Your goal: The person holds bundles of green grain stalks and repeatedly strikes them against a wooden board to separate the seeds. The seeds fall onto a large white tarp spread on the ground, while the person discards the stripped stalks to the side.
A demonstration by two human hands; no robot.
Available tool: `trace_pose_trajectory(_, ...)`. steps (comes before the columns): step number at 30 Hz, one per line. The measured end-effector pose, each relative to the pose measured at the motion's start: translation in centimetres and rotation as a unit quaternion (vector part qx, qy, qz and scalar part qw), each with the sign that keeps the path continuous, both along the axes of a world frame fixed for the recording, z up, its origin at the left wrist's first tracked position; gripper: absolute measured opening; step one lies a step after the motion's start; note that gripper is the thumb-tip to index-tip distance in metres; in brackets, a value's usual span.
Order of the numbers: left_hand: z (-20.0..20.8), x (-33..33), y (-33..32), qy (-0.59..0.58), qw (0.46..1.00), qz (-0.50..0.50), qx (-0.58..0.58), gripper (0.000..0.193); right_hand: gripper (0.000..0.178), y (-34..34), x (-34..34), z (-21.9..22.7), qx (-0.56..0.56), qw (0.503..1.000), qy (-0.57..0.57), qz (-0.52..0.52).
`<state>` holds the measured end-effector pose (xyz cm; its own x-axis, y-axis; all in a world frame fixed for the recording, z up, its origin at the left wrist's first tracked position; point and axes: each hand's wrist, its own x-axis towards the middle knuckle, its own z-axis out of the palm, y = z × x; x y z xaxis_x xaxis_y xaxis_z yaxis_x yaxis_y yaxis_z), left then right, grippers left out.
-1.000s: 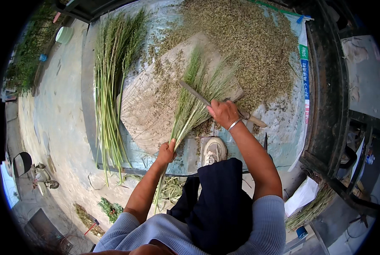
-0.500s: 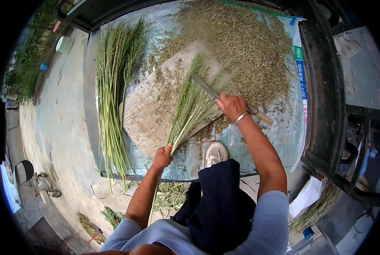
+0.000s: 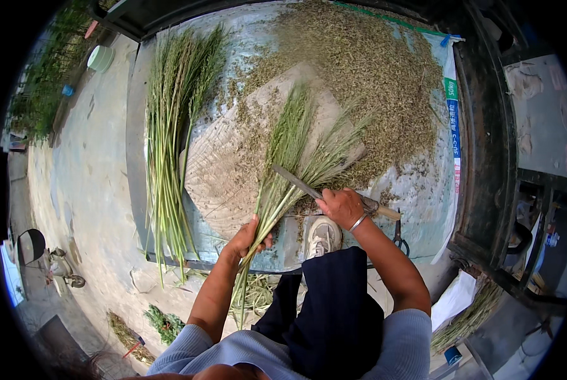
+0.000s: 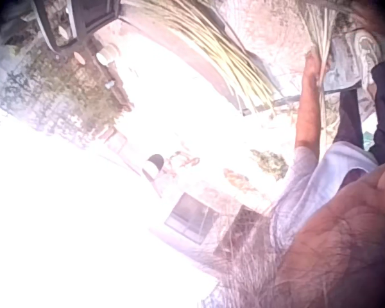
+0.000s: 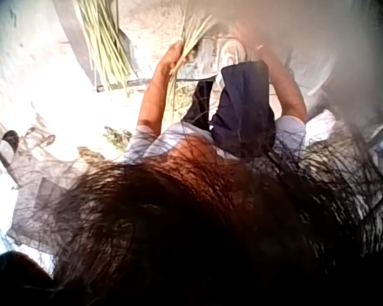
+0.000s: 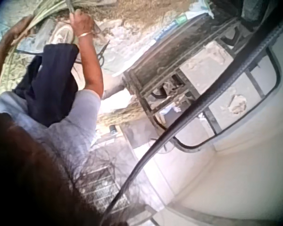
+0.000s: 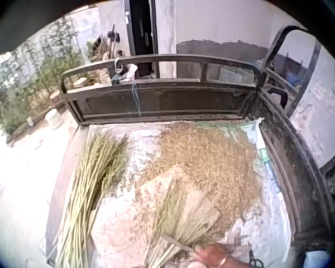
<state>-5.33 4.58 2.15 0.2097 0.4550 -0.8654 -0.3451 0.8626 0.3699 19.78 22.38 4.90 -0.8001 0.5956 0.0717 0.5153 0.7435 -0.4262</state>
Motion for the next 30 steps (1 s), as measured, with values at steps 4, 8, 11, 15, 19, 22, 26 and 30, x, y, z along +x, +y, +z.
trace_pose_trajectory(4, -0.8, 0.8, -0.3, -0.078, 0.996, 0.05, -0.013, 0.07, 0.027, 0.0, -0.1, 1.6, 0.024, 0.998, 0.015, 0.049)
trace_pose_trajectory(8, -0.3, 2.3, 0.1, 0.041, 0.998, 0.047, -0.028, 0.068, 0.027, -0.5, -2.6, 1.9, 0.019, 0.994, 0.001, 0.111)
trace_pose_trajectory(11, 0.3, 3.0, 0.4, 0.062, 0.996, 0.056, -0.017, 0.068, 0.025, 3.2, -3.0, 1.0, 0.055, 0.996, -0.023, 0.058)
trace_pose_trajectory(15, 0.1, 1.6, 0.6, 0.088, 0.995, 0.041, -0.018, 0.069, 0.025, 10.1, -4.1, 0.9, 0.118, 0.99, -0.032, -0.066)
trace_pose_trajectory(19, 0.1, 1.2, 0.4, 0.093, 0.994, 0.025, -0.049, 0.068, 0.027, 6.4, -6.0, 2.7, 0.086, 0.994, 0.061, 0.04)
trace_pose_trajectory(22, -0.2, 1.7, 0.3, 0.108, 0.993, 0.035, -0.022, 0.066, 0.027, 2.7, -4.8, 0.7, 0.017, 0.986, 0.03, 0.161)
trace_pose_trajectory(26, -0.7, 2.3, -0.2, 0.13, 0.99, 0.057, -0.024, 0.063, 0.029, 7.9, -2.5, -1.5, 0.073, 0.997, -0.017, -0.026)
trace_pose_trajectory(30, -0.4, 1.3, -1.3, 0.144, 0.988, 0.052, -0.009, 0.059, 0.03, 15.3, 1.6, -0.5, 0.136, 0.938, -0.15, -0.28)
